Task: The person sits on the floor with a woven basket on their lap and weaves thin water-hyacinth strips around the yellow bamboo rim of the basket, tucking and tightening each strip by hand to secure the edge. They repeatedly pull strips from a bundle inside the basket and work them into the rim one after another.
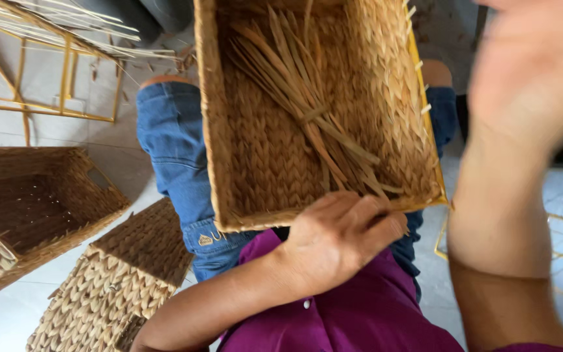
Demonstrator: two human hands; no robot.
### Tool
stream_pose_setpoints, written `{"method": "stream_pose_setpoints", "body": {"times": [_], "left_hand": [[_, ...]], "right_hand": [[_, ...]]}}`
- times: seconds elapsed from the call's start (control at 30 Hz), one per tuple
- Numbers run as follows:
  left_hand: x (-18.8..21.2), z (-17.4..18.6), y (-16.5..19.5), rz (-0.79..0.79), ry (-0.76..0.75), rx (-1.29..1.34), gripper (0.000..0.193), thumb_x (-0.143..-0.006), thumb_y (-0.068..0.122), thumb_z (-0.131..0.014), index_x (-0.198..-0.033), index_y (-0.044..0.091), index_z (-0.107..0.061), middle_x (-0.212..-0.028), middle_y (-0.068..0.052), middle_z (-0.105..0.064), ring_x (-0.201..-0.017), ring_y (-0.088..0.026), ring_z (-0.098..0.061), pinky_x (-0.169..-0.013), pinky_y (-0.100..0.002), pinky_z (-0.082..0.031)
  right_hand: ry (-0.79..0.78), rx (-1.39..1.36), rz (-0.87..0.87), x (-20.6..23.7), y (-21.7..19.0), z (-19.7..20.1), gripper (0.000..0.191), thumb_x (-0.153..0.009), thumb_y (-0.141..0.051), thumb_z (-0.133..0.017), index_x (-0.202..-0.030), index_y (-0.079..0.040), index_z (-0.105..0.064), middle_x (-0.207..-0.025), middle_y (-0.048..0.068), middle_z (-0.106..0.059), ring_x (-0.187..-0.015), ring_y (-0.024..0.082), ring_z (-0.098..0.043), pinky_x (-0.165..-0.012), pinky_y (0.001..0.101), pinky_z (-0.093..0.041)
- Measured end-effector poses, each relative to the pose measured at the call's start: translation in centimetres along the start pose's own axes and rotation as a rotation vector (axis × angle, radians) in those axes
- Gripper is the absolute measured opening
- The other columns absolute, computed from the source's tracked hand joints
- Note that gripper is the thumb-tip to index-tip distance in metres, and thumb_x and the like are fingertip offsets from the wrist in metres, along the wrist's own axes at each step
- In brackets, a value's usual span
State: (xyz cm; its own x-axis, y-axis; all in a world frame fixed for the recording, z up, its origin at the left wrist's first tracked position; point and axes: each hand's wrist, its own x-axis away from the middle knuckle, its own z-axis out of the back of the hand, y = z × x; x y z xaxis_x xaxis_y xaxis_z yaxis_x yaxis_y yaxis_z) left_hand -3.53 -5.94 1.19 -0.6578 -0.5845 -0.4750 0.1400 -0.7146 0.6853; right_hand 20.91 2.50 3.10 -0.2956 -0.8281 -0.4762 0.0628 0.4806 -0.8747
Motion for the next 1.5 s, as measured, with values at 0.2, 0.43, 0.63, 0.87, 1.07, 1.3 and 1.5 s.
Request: {"method": "stream_pose_setpoints", "body": {"times": [0.2, 0.43, 0.63, 0.87, 1.07, 1.3, 1.5], "left_hand": [[-1.0, 1.7, 0.1, 0.142, -0.008, 0.203, 0.044, -0.090, -0.007, -0.062, -0.131, 0.002, -0.049, -0.108, -0.009, -0.072, -0.085, -0.029, -0.072, -0.074, -0.040, -0.057], [-2.0, 2.8, -0.2, 0.314, -0.122, 0.241, 0.042, -0.092, -0.004, -0.062, -0.131, 0.007, -0.050, -0.104, -0.006, -0.076, -0.095, -0.025, -0.077, -0.080, -0.034, -0.062], [-2.5, 3.1, -1.1, 0.367, -0.148, 0.252, 0.025, -0.091, 0.004, -0.071, -0.115, 0.004, -0.063, -0.100, -0.009, -0.075, -0.094, -0.023, -0.078, -0.081, -0.033, -0.063], [-2.6, 3.3, -1.1, 0.356, -0.158, 0.160, 0.011, -0.090, 0.004, -0.073, -0.100, 0.004, -0.072, -0.093, -0.010, -0.071, -0.087, -0.026, -0.074, -0.077, -0.034, -0.060], [-2.5, 3.3, -0.7, 0.264, -0.155, 0.069, 0.018, -0.083, 0.012, -0.079, -0.099, 0.006, -0.071, -0.093, -0.008, -0.069, -0.088, -0.029, -0.070, -0.074, -0.039, -0.057], [-2.4, 1.7, -0.4, 0.337, -0.074, -0.063, 0.010, -0.086, 0.015, -0.079, -0.090, 0.012, -0.070, -0.087, -0.001, -0.068, -0.084, -0.024, -0.070, -0.067, -0.038, -0.055], [-2.2, 1.3, -0.3, 0.329, -0.048, -0.092, 0.012, -0.084, 0.014, -0.079, -0.089, 0.012, -0.069, -0.086, -0.002, -0.067, -0.082, -0.025, -0.069, -0.068, -0.039, -0.055]], "right_hand": [[0.239, -0.230, -0.075, 12.8, -4.6, 10.1, 0.005, -0.103, -0.004, -0.061, -0.106, -0.007, -0.063, -0.093, 0.007, -0.066, -0.081, 0.014, -0.065, -0.078, 0.0290, -0.058], [0.255, -0.144, -0.077, 20.9, -3.5, 7.4, 0.011, -0.106, 0.003, -0.055, -0.110, -0.004, -0.062, -0.092, 0.012, -0.068, -0.081, 0.018, -0.067, -0.078, 0.0312, -0.060], [0.240, -0.148, -0.087, 21.6, -0.8, 4.9, 0.009, -0.109, 0.008, -0.053, -0.112, 0.002, -0.060, -0.100, 0.019, -0.067, -0.087, 0.023, -0.065, -0.083, 0.0303, -0.055], [0.195, -0.026, -0.052, 21.2, 0.1, 3.5, 0.006, -0.110, 0.003, -0.056, -0.115, 0.001, -0.059, -0.105, 0.022, -0.069, -0.090, 0.024, -0.067, -0.086, 0.0312, -0.056], [0.232, -0.017, -0.045, 21.9, 0.9, 3.4, 0.005, -0.110, 0.003, -0.057, -0.114, 0.001, -0.059, -0.105, 0.023, -0.070, -0.089, 0.022, -0.066, -0.084, 0.0291, -0.055], [0.253, -0.029, -0.083, 22.3, 0.9, 3.3, 0.008, -0.111, 0.003, -0.058, -0.119, 0.001, -0.059, -0.109, 0.023, -0.070, -0.091, 0.021, -0.066, -0.086, 0.0292, -0.055], [0.357, -0.257, -0.265, 22.7, 0.5, 3.0, 0.010, -0.111, -0.003, -0.060, -0.121, 0.001, -0.059, -0.111, 0.017, -0.069, -0.090, 0.017, -0.065, -0.081, 0.0291, -0.054]]}}
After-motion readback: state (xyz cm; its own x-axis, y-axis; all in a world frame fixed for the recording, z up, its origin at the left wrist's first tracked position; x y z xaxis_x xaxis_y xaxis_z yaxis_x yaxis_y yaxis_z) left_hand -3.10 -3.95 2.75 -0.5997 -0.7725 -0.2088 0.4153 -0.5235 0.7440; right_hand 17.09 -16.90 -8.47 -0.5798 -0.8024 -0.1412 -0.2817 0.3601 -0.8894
